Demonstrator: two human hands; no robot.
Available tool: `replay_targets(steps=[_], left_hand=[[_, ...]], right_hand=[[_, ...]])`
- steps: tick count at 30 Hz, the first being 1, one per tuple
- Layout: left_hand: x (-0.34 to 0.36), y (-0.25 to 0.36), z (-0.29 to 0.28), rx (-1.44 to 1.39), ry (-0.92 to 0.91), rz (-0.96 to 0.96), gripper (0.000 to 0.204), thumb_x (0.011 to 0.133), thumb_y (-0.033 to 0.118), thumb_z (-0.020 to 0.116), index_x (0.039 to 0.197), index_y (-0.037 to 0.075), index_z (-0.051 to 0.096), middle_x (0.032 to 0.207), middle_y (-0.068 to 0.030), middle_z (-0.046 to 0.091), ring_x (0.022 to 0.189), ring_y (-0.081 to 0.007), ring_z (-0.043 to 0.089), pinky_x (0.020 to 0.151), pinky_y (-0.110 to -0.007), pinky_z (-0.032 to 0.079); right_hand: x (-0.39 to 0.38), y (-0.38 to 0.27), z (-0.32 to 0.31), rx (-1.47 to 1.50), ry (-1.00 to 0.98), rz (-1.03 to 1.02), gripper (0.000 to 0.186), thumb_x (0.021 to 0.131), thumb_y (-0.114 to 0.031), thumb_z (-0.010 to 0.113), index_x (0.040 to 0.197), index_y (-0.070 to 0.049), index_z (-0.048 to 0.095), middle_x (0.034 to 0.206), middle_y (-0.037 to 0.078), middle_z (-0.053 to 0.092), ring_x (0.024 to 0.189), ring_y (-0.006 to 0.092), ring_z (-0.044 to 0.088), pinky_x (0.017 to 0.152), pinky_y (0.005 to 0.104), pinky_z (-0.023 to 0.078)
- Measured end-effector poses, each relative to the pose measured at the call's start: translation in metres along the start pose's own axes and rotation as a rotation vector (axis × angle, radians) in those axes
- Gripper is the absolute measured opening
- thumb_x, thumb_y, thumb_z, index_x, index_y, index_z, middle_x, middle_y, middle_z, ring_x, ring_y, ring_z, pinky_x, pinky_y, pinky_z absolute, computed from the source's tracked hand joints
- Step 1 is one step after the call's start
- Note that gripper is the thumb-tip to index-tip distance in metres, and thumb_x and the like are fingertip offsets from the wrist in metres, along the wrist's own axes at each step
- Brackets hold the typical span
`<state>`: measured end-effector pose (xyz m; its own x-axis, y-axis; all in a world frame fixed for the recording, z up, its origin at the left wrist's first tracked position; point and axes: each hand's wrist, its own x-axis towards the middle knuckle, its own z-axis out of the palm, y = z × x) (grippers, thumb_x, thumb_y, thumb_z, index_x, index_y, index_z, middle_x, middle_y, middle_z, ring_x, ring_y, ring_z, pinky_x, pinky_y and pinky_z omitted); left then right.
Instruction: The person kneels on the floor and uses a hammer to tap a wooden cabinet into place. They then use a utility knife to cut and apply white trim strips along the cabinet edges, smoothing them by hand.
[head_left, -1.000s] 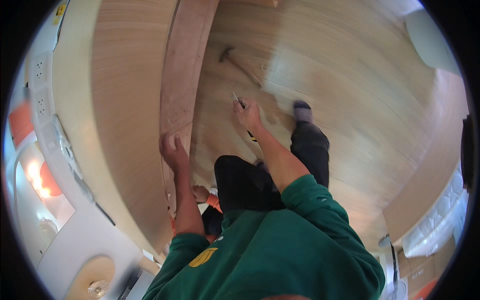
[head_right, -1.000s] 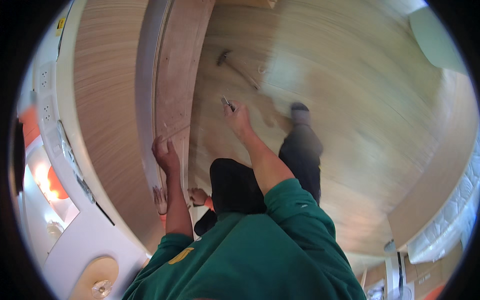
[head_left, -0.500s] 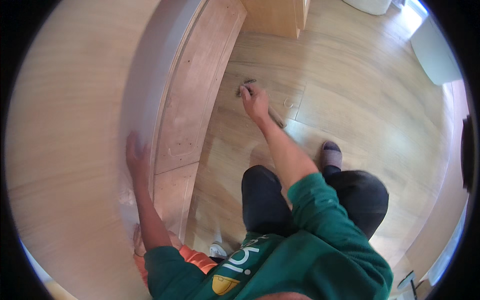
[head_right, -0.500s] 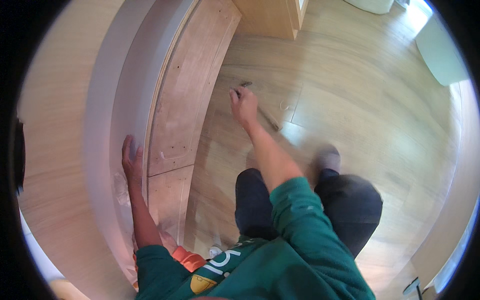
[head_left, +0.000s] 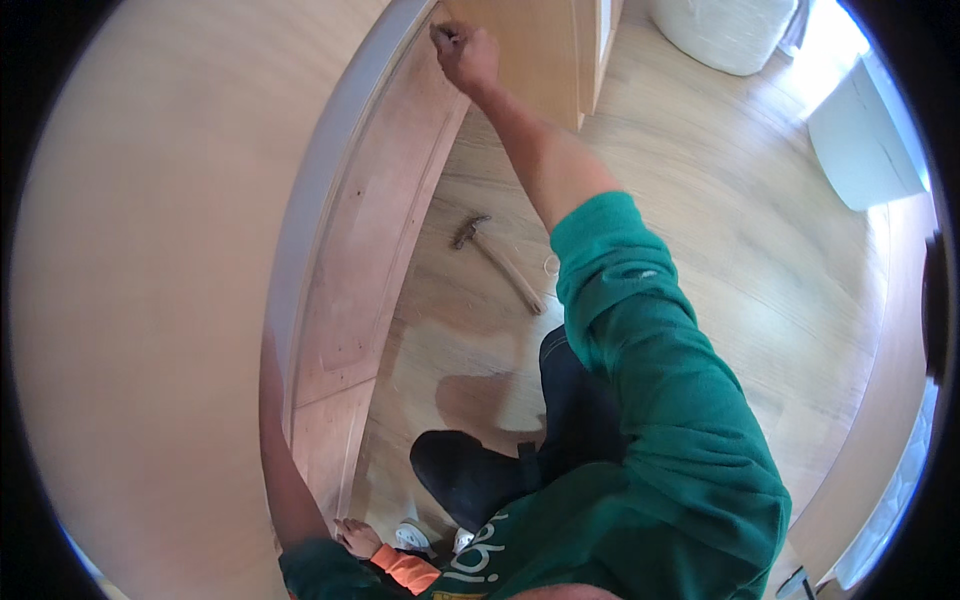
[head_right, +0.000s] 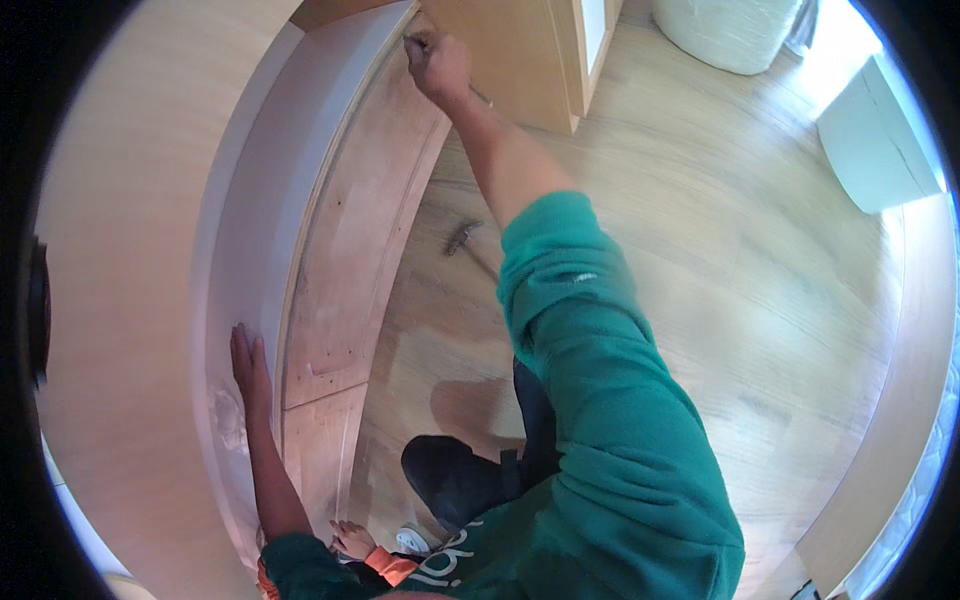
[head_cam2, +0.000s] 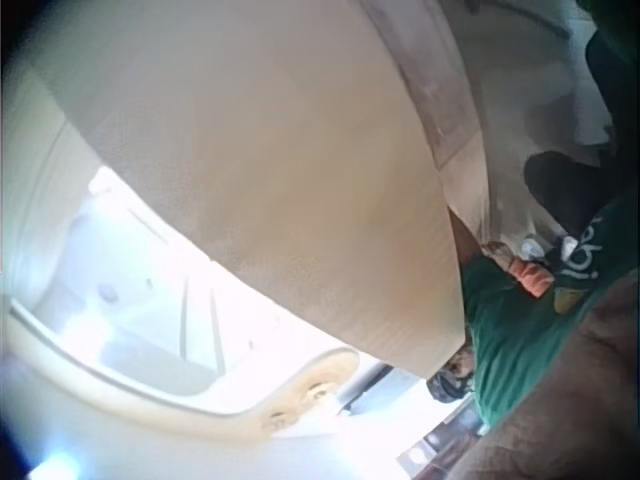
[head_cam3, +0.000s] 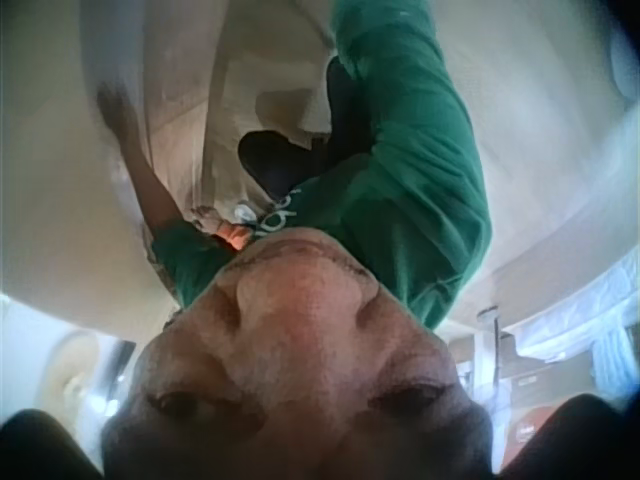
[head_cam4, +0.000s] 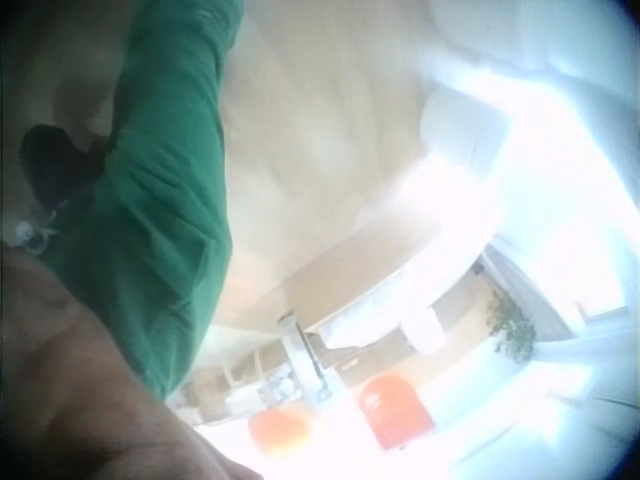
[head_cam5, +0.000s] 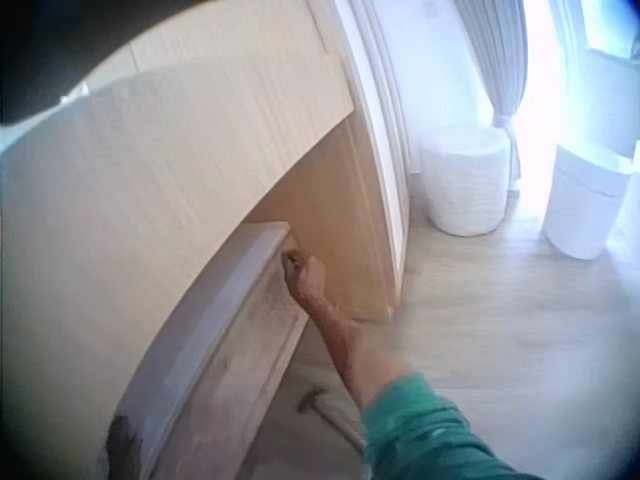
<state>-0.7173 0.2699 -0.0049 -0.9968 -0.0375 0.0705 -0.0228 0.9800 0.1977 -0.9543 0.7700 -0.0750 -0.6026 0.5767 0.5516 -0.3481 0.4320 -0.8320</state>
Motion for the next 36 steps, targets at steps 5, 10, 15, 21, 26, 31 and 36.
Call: replay_targets(steps=[5,10,15,21,26,31,36], left_hand=[[-0.006,-0.007,-0.006,-0.186,0.037,-0.040,0.057,0.102,0.029,0.044,0.149,0.001,0.031,0.157,-0.0169,0.027,0.145,-0.0297,0.025,0.119,-0.040,0.019],[-0.001,-0.029,-0.001,-0.032,0.022,0.007,0.055,0.101,0.024,0.046,0.148,0.000,0.032,0.156,-0.0167,0.030,0.145,-0.0295,0.026,0.119,-0.039,0.018],[0.002,-0.030,-0.002,0.024,0.054,0.015,0.055,0.100,0.023,0.046,0.148,0.000,0.033,0.155,-0.0183,0.030,0.144,-0.0311,0.026,0.119,-0.040,0.018],[-0.007,-0.027,-0.008,0.056,0.016,0.029,0.057,0.101,0.028,0.045,0.148,-0.001,0.032,0.155,-0.0201,0.030,0.144,-0.0327,0.026,0.119,-0.041,0.019],[0.000,-0.009,0.002,0.053,0.011,0.054,0.059,0.103,0.035,0.041,0.149,0.000,0.029,0.155,-0.0206,0.028,0.144,-0.0334,0.025,0.119,-0.042,0.019],[0.004,-0.011,0.003,0.054,0.047,0.065,0.061,0.103,0.039,0.038,0.148,0.000,0.031,0.153,-0.0214,0.031,0.144,-0.0346,0.025,0.118,-0.043,0.021],[-0.001,-0.012,-0.001,0.072,0.020,0.062,0.062,0.102,0.041,0.039,0.147,-0.001,0.032,0.153,-0.0218,0.030,0.144,-0.0348,0.026,0.118,-0.042,0.020]], right_hand=[[0.053,-0.006,0.024,-0.033,0.016,-0.086,0.025,0.090,-0.019,0.057,0.099,0.000,0.071,0.083,0.024,0.068,0.077,0.0412,0.067,0.073,0.0452,0.052],[0.078,-0.002,0.025,-0.153,-0.112,0.067,0.033,0.092,-0.024,0.049,0.103,-0.001,0.070,0.094,0.027,0.068,0.087,0.0385,0.068,0.080,0.0463,0.051],[0.108,0.026,0.044,-0.022,-0.103,0.207,0.037,0.093,-0.023,0.044,0.101,0.002,0.069,0.105,0.030,0.065,0.101,0.0386,0.065,0.089,0.0486,0.047],[0.078,-0.007,0.034,-0.084,-0.178,0.165,0.039,0.094,-0.023,0.040,0.098,0.004,0.068,0.106,0.030,0.065,0.104,0.0408,0.063,0.090,0.0495,0.047],[0.057,-0.009,0.041,-0.200,-0.139,0.135,0.041,0.096,-0.023,0.036,0.100,0.002,0.069,0.109,0.029,0.065,0.105,0.0411,0.063,0.091,0.0501,0.047],[-0.005,-0.023,0.066,-0.438,-0.145,-0.226,0.018,0.083,-0.017,0.059,0.086,-0.004,0.071,0.089,0.020,0.069,0.078,0.0386,0.068,0.070,0.0475,0.055],[-0.124,-0.113,0.058,-0.294,-0.357,-0.170,0.013,0.080,-0.008,0.056,0.086,-0.002,0.066,0.093,0.020,0.066,0.082,0.0380,0.067,0.071,0.0472,0.056]])
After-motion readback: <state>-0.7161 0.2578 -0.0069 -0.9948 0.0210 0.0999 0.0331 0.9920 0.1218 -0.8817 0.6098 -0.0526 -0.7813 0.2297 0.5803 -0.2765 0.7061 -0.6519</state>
